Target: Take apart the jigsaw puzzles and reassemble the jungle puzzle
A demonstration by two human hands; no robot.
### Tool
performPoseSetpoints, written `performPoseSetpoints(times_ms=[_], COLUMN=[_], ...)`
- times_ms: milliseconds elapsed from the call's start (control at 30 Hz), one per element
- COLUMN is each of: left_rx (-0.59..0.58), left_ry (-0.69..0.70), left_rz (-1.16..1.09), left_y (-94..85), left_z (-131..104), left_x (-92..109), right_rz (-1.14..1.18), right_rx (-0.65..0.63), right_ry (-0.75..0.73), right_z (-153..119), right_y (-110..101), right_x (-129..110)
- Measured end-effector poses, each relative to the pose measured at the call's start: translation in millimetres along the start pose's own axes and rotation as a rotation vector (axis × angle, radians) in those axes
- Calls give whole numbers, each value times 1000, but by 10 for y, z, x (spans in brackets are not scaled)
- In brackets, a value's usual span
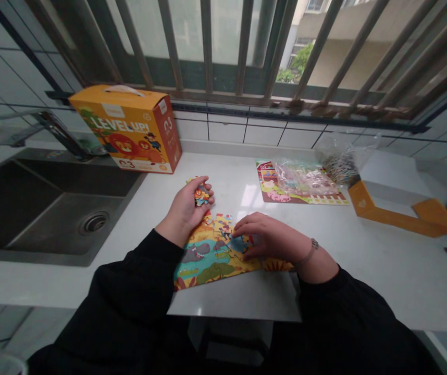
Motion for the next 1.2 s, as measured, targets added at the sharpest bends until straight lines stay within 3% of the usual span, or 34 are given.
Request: performPoseSetpoints(times_ms=[267,633,733,933,1000,1100,1200], left_rx=[54,57,56,77,78,68,67], left_ry=[-22,-23,-23,-25,-26,-25,-25], left_rz=[91,123,126,126,125,122,128], left_y=[-109,-118,-108,-91,-84,-74,-80], left_z=[77,74,64,65,63,58,58], left_x=[-133,-136,-133,-143,-146,-146,-150], right_rz=[-61,-93,-70,-88,-143,-186,-200], right_rx=[20,-15,66,430,390,216,152], right_ry=[77,136,129,57,78,127,157], right_z=[9,-90,-90,146,256,342,322], right_y=[-26,-53,-109,-208,-70,178,262], right_x=[-30,-87,-104,-158,-122,-27,41])
Point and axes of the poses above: each hand's wrist, its own z-axis towards the middle knuckle, its own y-axis out of the palm, x = y × z, the point moved 7 cm from there along z, towards the middle knuckle, and after that the axes turned 6 degrees about x, right-handed, at the moved point
